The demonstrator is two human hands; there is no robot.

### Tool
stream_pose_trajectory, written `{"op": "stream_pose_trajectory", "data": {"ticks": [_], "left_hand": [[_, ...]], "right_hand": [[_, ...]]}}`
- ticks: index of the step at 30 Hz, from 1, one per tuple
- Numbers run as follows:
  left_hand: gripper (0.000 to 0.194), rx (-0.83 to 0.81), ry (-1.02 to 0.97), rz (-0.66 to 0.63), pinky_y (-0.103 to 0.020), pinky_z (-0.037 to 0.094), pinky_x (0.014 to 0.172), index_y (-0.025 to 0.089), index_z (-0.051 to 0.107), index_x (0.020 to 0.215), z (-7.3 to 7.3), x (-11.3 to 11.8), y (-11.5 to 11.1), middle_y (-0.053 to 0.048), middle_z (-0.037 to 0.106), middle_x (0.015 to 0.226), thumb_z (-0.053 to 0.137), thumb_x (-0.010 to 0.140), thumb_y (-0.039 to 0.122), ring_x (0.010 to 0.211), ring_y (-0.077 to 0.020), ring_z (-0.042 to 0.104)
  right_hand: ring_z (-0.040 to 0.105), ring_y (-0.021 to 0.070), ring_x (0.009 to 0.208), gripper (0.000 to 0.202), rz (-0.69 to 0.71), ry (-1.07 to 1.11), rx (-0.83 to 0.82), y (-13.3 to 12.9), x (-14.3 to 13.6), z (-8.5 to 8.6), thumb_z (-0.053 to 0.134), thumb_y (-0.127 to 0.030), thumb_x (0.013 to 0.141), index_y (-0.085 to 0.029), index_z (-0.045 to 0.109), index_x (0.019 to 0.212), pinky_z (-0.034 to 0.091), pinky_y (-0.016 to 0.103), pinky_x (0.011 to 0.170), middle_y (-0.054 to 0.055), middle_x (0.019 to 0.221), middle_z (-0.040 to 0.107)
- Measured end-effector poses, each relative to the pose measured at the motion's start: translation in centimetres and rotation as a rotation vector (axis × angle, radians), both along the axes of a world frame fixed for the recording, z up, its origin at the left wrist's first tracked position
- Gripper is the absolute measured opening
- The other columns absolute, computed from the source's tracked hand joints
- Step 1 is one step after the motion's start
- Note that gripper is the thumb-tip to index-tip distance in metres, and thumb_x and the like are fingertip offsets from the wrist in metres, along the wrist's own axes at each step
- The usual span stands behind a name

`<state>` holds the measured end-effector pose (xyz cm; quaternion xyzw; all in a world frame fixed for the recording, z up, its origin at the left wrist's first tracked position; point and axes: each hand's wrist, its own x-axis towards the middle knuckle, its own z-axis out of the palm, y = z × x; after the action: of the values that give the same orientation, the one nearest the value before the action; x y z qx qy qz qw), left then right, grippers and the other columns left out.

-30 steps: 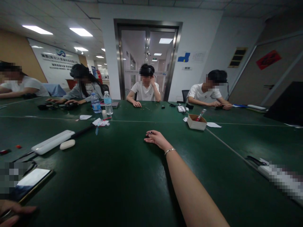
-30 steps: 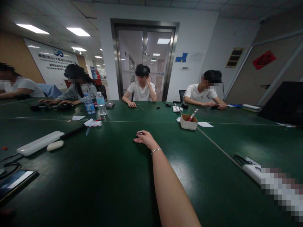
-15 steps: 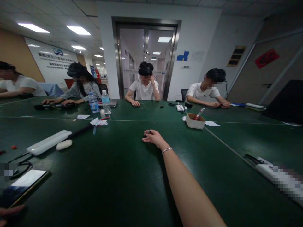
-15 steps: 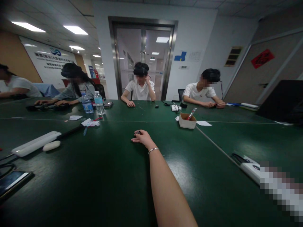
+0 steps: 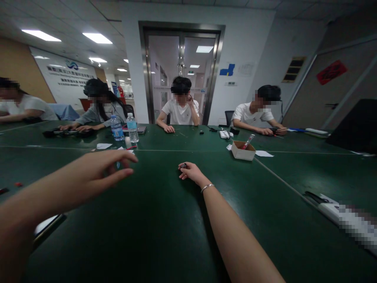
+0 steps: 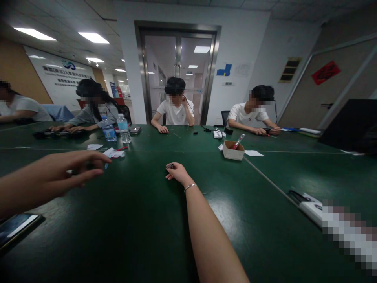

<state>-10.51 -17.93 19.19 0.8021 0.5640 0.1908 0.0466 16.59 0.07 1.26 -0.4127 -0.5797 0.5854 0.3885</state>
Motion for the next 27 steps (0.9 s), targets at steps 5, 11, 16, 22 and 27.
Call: {"op": "stream_pose_trajectory", "data": {"ticks": [5, 11, 16, 22, 27], "left_hand": [[0.03, 0.017, -0.022, -0.327, -0.03, 0.046, 0.077, 0.022, 0.056, 0.109, -4.1, 8.9, 8.6, -0.005, 0.056, 0.106, 0.047, 0.082, 0.032, 0.083, -0.0167, 0.058], [0.032, 0.09, -0.252, -0.338, -0.035, 0.04, 0.096, 0.024, 0.058, 0.109, -12.2, 12.9, 15.6, -0.006, 0.055, 0.108, 0.045, 0.08, 0.018, 0.106, -0.0201, 0.051], [0.022, 0.025, -0.584, -0.294, -0.032, 0.047, 0.086, 0.023, 0.063, 0.095, -16.3, 12.0, 16.8, -0.003, 0.06, 0.097, 0.047, 0.081, 0.02, 0.091, -0.0168, 0.058], [0.017, -0.019, -0.807, -0.157, -0.031, 0.049, 0.076, 0.019, 0.059, 0.091, -17.8, 10.9, 16.9, -0.004, 0.063, 0.089, 0.057, 0.076, 0.029, 0.082, -0.0169, 0.06], [0.017, -0.009, -0.815, -0.121, -0.029, 0.048, 0.075, 0.018, 0.059, 0.087, -17.8, 10.9, 16.8, -0.003, 0.062, 0.085, 0.058, 0.076, 0.031, 0.079, -0.0155, 0.059]], "right_hand": [[0.06, 0.0094, 0.043, 0.034, -0.074, -0.077, 0.039, 0.0, -0.4, -0.4, 0.055, 0.002, 0.079, -0.012, 0.047, 0.109, 0.051, 0.016, 0.039, -0.001, 0.069, 0.059], [0.052, 0.0083, 0.034, 0.019, -0.101, -0.207, 0.136, 0.3, -0.8, -0.8, 0.058, -0.001, 0.079, -0.01, 0.052, 0.094, 0.039, 0.012, 0.031, -0.007, 0.044, 0.052], [0.053, 0.0077, 0.035, 0.02, -0.046, -0.207, 0.172, 0.5, -0.8, -0.7, 0.061, -0.006, 0.079, -0.011, 0.055, 0.097, 0.041, 0.012, 0.032, -0.005, 0.05, 0.055], [0.054, 0.0061, 0.036, 0.013, -0.088, -0.173, 0.205, 0.2, -0.9, -0.4, 0.061, -0.009, 0.078, -0.014, 0.054, 0.089, 0.041, 0.012, 0.03, -0.003, 0.068, 0.058], [0.052, 0.0039, 0.035, 0.016, -0.09, -0.209, 0.238, -0.2, -0.9, 0.0, 0.063, -0.013, 0.078, -0.014, 0.058, 0.093, 0.037, 0.009, 0.026, 0.0, 0.074, 0.059]]}}
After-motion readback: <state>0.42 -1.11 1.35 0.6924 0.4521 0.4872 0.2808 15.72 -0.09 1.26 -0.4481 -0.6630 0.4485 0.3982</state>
